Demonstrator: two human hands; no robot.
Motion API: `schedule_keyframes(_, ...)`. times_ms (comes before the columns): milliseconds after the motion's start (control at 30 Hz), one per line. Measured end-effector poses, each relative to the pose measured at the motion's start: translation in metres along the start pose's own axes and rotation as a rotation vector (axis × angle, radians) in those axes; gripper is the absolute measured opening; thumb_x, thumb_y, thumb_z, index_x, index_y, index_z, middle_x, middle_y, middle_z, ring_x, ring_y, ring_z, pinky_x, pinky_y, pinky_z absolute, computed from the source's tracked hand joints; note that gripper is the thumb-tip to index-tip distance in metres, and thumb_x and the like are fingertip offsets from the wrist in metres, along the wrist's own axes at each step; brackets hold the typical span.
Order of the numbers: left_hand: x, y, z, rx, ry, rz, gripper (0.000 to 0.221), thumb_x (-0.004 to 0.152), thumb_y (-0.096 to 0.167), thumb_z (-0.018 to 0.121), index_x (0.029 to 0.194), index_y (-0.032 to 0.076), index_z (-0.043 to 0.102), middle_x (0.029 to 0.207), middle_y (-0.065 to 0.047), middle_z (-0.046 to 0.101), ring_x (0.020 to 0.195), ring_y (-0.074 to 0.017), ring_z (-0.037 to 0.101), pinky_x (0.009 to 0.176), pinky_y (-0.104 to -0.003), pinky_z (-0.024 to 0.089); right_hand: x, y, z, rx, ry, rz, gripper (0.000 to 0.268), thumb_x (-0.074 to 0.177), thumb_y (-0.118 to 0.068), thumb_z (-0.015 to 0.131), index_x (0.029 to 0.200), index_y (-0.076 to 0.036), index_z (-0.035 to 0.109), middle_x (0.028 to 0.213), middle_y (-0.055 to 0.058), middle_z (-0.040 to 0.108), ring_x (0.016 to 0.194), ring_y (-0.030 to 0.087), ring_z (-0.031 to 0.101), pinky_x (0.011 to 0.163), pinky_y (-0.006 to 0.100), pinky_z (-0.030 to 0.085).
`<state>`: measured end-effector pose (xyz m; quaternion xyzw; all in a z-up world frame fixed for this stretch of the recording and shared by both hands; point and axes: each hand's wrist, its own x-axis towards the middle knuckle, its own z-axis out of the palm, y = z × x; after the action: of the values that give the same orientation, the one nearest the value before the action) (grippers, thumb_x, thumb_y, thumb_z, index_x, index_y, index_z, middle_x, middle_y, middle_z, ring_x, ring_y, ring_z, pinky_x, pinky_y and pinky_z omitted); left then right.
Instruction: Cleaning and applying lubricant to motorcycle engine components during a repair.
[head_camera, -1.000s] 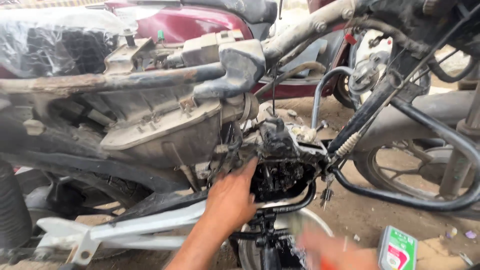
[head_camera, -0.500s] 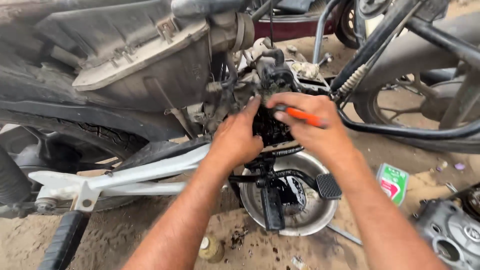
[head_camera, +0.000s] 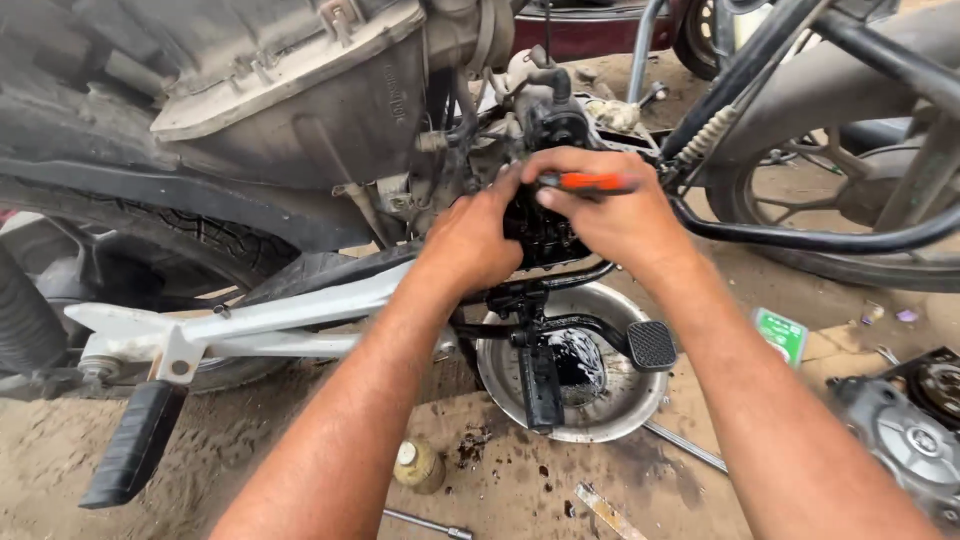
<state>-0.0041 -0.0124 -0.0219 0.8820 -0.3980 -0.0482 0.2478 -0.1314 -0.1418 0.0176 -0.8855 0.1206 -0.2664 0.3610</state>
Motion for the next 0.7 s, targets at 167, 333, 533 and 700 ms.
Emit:
schedule_keyframes(167, 0.004, 0.006, -0.007, 0.120, -0.006, 0.055, 0.094, 0.071, 0.010, 0.069, 0.158, 0.021, 0.032, 0.130, -0.021, 0.065, 0.117, -0.0416, 0.064, 0.102, -0.051, 0.050, 0.004, 0.046, -0.018, -0.026, 0.069, -0.385, 0.024, 0.089, -0.003, 0.072, 0.112, -0.010, 0.075, 0.112, 0.004, 0.079, 0.103, 0.013, 0.075, 0.094, 0.028, 0.058)
schedule_keyframes(333, -0.001, 0.022, -0.014, 0.166, -0.013, -0.004, 0.085, 0.078, 0.014, 0.068, 0.157, 0.022, 0.036, 0.127, -0.022, 0.067, 0.117, -0.0415, 0.064, 0.101, -0.051, 0.051, -0.001, 0.081, -0.019, 0.007, 0.022, -0.255, 0.024, 0.091, -0.007, 0.075, 0.115, -0.010, 0.074, 0.111, 0.005, 0.079, 0.100, 0.016, 0.073, 0.090, 0.030, 0.055)
schedule_keyframes(533, 0.001, 0.018, -0.023, 0.197, -0.020, 0.030, 0.092, 0.075, 0.014, 0.069, 0.159, 0.021, 0.032, 0.119, -0.024, 0.070, 0.114, -0.0422, 0.065, 0.102, -0.050, 0.051, 0.005, 0.041, -0.019, -0.099, 0.053, -0.220, 0.025, 0.089, -0.013, 0.076, 0.114, -0.013, 0.075, 0.109, 0.006, 0.078, 0.094, 0.017, 0.074, 0.087, 0.032, 0.055)
schedule_keyframes(700, 0.008, 0.007, -0.025, 0.254, -0.062, 0.066, 0.095, 0.074, 0.010, 0.067, 0.161, 0.020, 0.029, 0.121, -0.024, 0.069, 0.112, -0.0411, 0.068, 0.104, -0.048, 0.051, 0.001, 0.044, -0.027, -0.035, 0.028, 0.044, 0.031, 0.085, -0.016, 0.076, 0.115, -0.020, 0.075, 0.106, 0.002, 0.081, 0.084, 0.019, 0.076, 0.079, 0.031, 0.057)
